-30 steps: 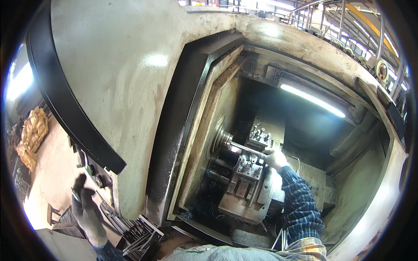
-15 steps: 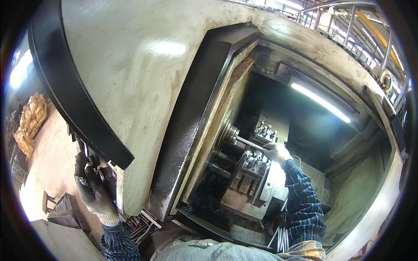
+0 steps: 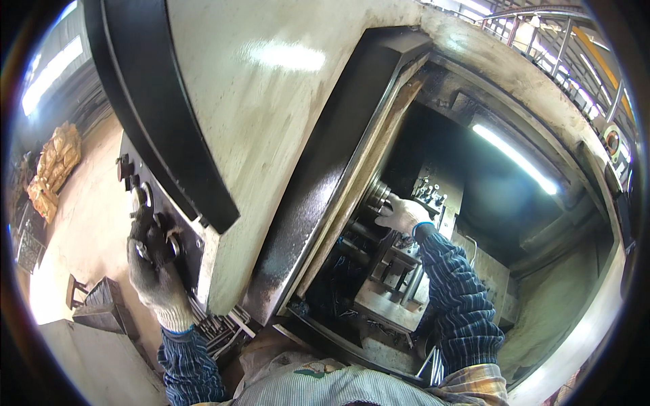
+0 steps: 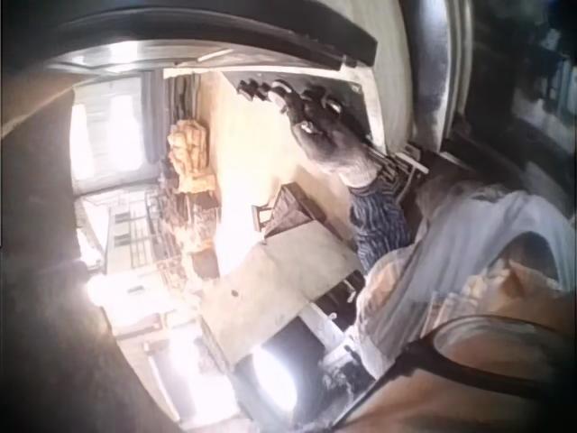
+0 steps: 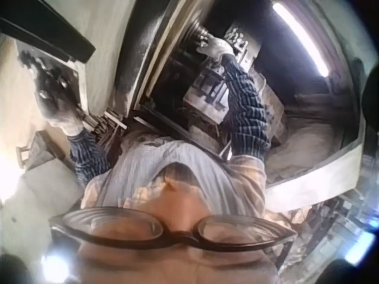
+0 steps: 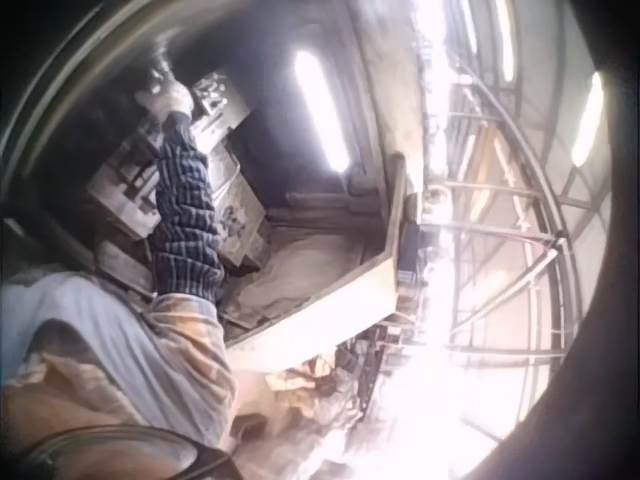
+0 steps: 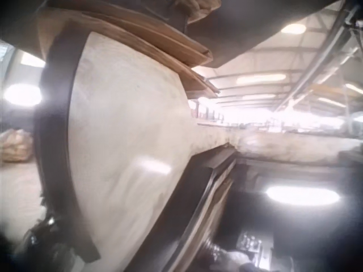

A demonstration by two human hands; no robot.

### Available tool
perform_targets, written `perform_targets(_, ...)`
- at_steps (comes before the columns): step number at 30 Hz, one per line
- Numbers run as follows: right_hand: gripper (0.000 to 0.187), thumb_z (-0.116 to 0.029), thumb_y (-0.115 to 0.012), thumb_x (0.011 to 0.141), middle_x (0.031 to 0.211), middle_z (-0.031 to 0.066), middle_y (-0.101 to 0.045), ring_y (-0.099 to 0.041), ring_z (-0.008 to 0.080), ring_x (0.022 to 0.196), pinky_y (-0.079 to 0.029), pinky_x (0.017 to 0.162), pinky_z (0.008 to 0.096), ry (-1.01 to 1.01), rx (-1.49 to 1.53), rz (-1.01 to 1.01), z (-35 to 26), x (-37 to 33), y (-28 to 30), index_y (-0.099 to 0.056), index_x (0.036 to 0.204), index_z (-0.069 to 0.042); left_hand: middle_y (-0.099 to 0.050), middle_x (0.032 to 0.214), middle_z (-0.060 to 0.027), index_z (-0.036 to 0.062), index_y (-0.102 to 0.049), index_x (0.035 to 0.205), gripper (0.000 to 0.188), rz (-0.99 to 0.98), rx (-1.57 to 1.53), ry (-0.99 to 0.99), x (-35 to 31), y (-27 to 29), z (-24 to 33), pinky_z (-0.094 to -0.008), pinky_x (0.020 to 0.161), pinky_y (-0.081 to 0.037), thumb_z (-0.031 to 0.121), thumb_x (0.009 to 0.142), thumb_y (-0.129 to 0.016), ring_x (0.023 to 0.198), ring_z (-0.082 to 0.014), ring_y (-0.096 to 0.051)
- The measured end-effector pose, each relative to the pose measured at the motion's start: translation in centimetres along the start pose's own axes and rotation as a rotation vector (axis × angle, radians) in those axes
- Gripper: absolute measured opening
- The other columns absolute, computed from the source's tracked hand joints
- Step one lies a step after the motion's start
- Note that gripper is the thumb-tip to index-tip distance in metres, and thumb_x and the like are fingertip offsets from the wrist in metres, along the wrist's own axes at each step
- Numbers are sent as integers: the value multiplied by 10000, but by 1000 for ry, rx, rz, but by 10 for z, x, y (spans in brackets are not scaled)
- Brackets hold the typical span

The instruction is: The person operates a metal turning machine, loading metal rods into the chuck, starting the machine, and removing finished rods. They repeatedly measure the rods with a caliper to verify dimensions before placing them into a collection bin.

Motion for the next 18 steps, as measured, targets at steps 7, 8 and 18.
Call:
perform_targets(7,774,-442,-769,776,1112,236,-730,-696,404,1068,-555,922,466,56,-30,103,4,12,-13,-540,1421,-81,-621,1357,-176,-34,-519,1432,368,-13,-310,-229,-38,0,0,-366,974,-561,14,1070,-469,1176,-261,-638)
perform_targets(8,783,-494,-729,811,1127,245,-723,-689,415,1078,-548,928,461,80,-40,103,7,14,-14,-520,1457,-103,-613,1362,-188,-40,-504,1435,395,-38,-316,-353,-43,0,-1,-378,984,-565,-60,1042,-469,1178,-276,-641)
perform_targets(18,577,-124,-689,840,1231,233,-698,-682,377,1147,-558,970,458,-3,-132,316,39,44,-34,-571,1404,-97,-671,1243,-157,-20,-619,1267,520,-124,117,-64,-45,12,29,-319,968,-553,-124,762,-547,1118,-268,-690)
Point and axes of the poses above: each hand's wrist, its own x-axis towards the middle knuckle, its own y-axis out of the back of the hand, z = x × y, the point moved 4 cm from there along x, towards the middle knuckle
